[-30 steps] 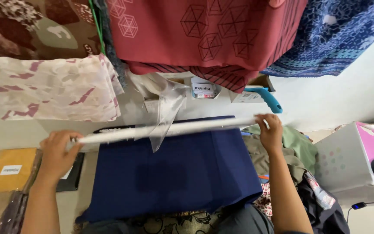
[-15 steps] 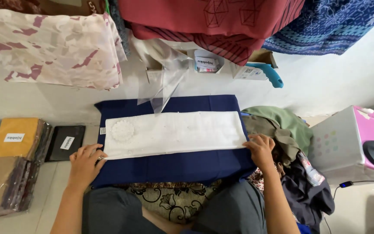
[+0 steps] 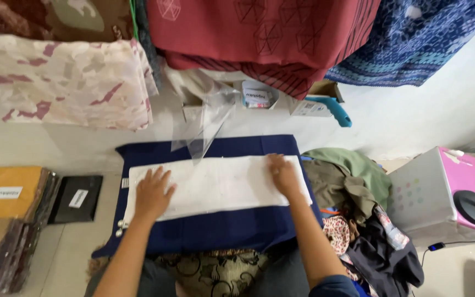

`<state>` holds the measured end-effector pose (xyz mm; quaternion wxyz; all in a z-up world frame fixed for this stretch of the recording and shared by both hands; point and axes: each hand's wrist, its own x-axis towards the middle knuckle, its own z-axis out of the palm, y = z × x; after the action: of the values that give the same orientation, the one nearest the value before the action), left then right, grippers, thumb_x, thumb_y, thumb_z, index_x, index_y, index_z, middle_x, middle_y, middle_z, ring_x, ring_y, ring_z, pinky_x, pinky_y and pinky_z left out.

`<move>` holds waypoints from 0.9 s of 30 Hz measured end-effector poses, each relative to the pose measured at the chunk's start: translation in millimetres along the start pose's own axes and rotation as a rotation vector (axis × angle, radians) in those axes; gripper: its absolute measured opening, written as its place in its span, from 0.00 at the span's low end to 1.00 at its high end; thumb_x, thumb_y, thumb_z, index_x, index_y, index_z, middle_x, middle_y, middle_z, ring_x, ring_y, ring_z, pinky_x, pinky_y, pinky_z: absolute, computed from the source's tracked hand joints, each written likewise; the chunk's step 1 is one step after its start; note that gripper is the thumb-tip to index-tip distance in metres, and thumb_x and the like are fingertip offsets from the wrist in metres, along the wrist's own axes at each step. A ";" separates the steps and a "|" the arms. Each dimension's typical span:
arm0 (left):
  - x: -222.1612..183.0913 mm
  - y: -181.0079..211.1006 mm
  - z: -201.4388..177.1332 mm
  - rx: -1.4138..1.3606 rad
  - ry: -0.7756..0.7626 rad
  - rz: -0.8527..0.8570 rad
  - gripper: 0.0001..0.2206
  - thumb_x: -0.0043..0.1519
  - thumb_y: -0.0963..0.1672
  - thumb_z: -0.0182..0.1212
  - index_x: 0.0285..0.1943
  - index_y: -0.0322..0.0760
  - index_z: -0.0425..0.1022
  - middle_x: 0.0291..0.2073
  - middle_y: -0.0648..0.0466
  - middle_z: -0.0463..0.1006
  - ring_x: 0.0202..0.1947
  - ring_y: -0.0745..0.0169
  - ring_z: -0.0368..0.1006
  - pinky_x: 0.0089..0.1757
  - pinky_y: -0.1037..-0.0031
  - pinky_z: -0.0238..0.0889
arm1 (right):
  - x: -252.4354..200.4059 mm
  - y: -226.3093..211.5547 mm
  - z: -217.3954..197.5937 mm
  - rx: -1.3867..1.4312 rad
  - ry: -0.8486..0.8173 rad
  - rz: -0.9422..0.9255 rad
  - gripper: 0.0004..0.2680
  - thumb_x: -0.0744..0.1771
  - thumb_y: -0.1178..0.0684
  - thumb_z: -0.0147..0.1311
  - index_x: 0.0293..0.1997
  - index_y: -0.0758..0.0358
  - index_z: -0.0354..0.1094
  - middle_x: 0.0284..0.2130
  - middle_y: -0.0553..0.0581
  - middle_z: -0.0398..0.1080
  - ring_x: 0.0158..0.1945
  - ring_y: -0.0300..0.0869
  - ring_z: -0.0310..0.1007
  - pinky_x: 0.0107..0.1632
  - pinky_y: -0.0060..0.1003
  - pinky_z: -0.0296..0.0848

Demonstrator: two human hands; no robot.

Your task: Cleaning a white garment with a lint roller, folding it, and placing it into a plastic adhesive bag for shipping.

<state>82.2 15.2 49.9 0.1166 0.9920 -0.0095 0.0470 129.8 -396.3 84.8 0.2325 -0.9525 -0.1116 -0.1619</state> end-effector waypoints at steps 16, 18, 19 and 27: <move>-2.1 -14.5 26.6 0.045 0.097 0.056 0.31 0.62 0.62 0.42 0.74 0.59 0.60 0.76 0.65 0.55 0.78 0.52 0.42 0.68 0.54 0.36 | -9.2 101.1 26.5 -0.330 -0.265 0.465 0.31 0.65 0.21 0.20 0.77 0.35 0.38 0.77 0.41 0.37 0.79 0.52 0.32 0.73 0.70 0.26; -2.8 -9.7 10.8 0.072 -0.071 0.026 0.29 0.67 0.61 0.39 0.78 0.63 0.55 0.78 0.60 0.53 0.78 0.47 0.45 0.69 0.48 0.36 | -1.6 138.0 34.4 -0.146 -0.427 0.460 0.30 0.69 0.49 0.47 0.80 0.34 0.32 0.79 0.44 0.30 0.78 0.61 0.31 0.69 0.80 0.34; -3.0 -11.1 13.1 0.068 -0.078 0.027 0.29 0.67 0.61 0.39 0.78 0.63 0.55 0.78 0.60 0.53 0.78 0.47 0.45 0.69 0.48 0.36 | -2.8 175.2 33.8 -0.150 -0.432 0.465 0.30 0.69 0.49 0.47 0.80 0.34 0.32 0.79 0.44 0.30 0.78 0.61 0.31 0.69 0.80 0.34; -12.5 -23.6 4.0 -0.073 0.249 0.036 0.25 0.69 0.55 0.47 0.75 0.51 0.64 0.73 0.52 0.64 0.75 0.41 0.54 0.67 0.46 0.47 | 72.6 39.7 -181.4 0.205 0.590 0.282 0.11 0.73 0.45 0.50 0.56 0.56 0.75 0.42 0.61 0.77 0.51 0.56 0.76 0.55 0.49 0.71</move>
<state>70.7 37.3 39.3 0.1519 0.9733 -0.0144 0.1713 161.7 -507.6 247.0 0.3695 -0.8424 0.0774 -0.3846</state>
